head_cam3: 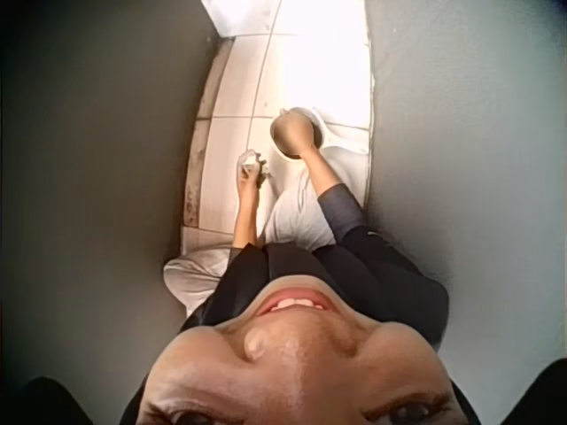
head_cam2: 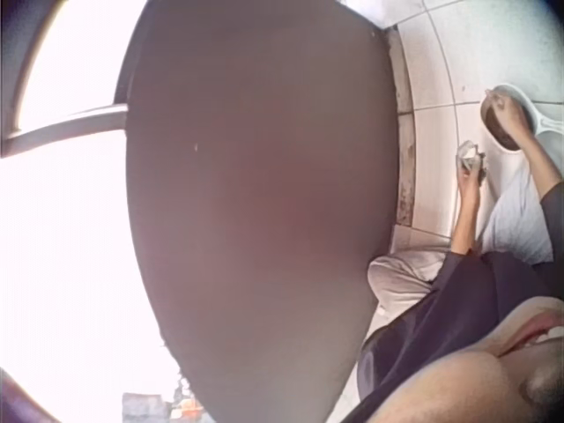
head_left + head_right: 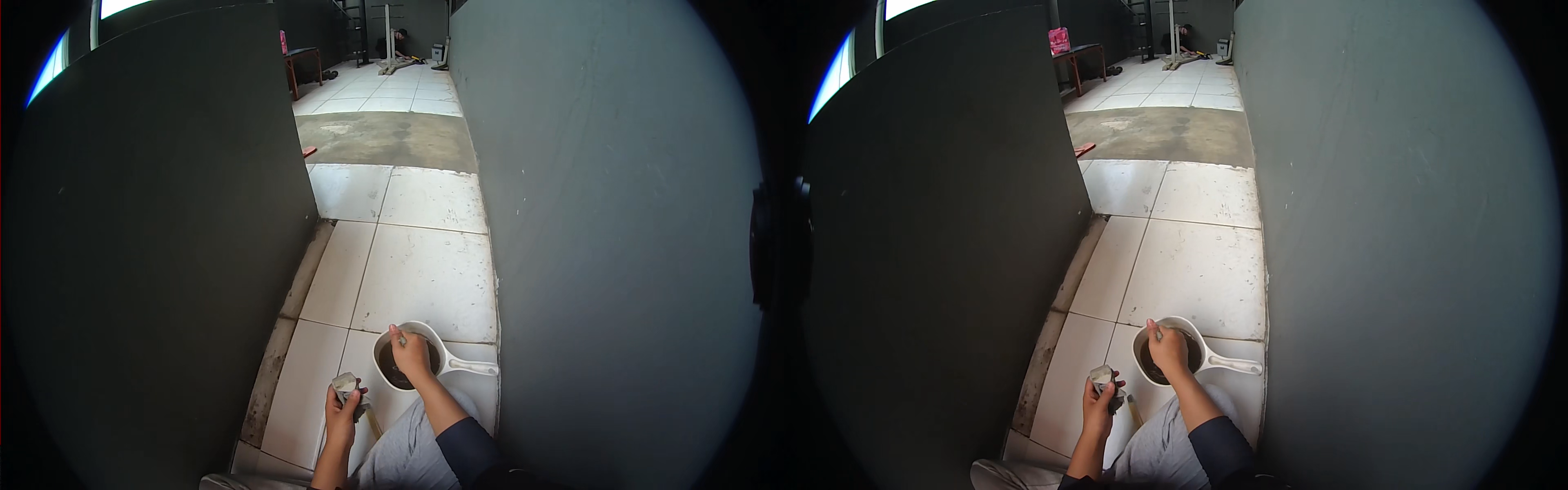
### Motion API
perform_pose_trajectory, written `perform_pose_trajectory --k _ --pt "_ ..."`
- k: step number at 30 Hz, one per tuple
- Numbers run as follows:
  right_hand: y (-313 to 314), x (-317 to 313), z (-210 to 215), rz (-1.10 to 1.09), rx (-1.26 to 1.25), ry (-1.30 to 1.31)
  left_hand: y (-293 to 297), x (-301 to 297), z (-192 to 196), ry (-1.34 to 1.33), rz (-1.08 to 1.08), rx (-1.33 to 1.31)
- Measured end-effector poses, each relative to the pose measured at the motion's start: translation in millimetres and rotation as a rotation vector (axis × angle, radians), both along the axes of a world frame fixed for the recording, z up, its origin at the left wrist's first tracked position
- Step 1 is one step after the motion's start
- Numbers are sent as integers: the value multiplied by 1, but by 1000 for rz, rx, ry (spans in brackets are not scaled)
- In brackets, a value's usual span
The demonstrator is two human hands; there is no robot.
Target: The person applies grout to tile joints using a cloth and a small wooden tool. They press the material into the gaps between the tiles and wipe away the excess with a cloth and water from a bucket.
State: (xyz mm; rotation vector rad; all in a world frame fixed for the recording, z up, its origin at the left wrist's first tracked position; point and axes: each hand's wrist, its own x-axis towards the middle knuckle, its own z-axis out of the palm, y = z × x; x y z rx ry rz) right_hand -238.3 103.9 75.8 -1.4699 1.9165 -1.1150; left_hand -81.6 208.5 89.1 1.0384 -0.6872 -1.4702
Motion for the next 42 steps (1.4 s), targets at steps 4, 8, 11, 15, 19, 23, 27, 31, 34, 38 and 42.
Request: perform_pose_trajectory --k 4,8,11,15,19,23,27,31,34,38,42 --pt "-1 4 -4 -18 -19 -69 13 35 -55 -383 20 39" --pt "0 3 -13 -1 -96 -85 26 48 -82 -980 21 -119" --pt "1 1 -19 -63 -105 -99 33 44 -76 -1202 -49 -110" --pt "2 -1 -20 -47 -67 -91 34 39 -73 -1222 -154 112" --pt "2 -7 -16 -39 -36 -56 34 42 -87 -1302 -151 -33" --pt "0 0 -16 -47 -105 95 40 49 -74 -1412 -112 -65" --pt "11 6 -19 142 -285 114 54 60 -51 -1370 -97 -109" --pt "36 30 22 479 -497 197 99 87 -14 -1426 -79 -92" --pt "56 68 38 754 -360 220 122 120 -4 -1477 -65 -95" --pt "91 98 31 965 -112 730 173 158 -2 -1441 -37 -32" --pt "109 120 34 1009 -187 591 182 171 6 -1336 -24 -76"
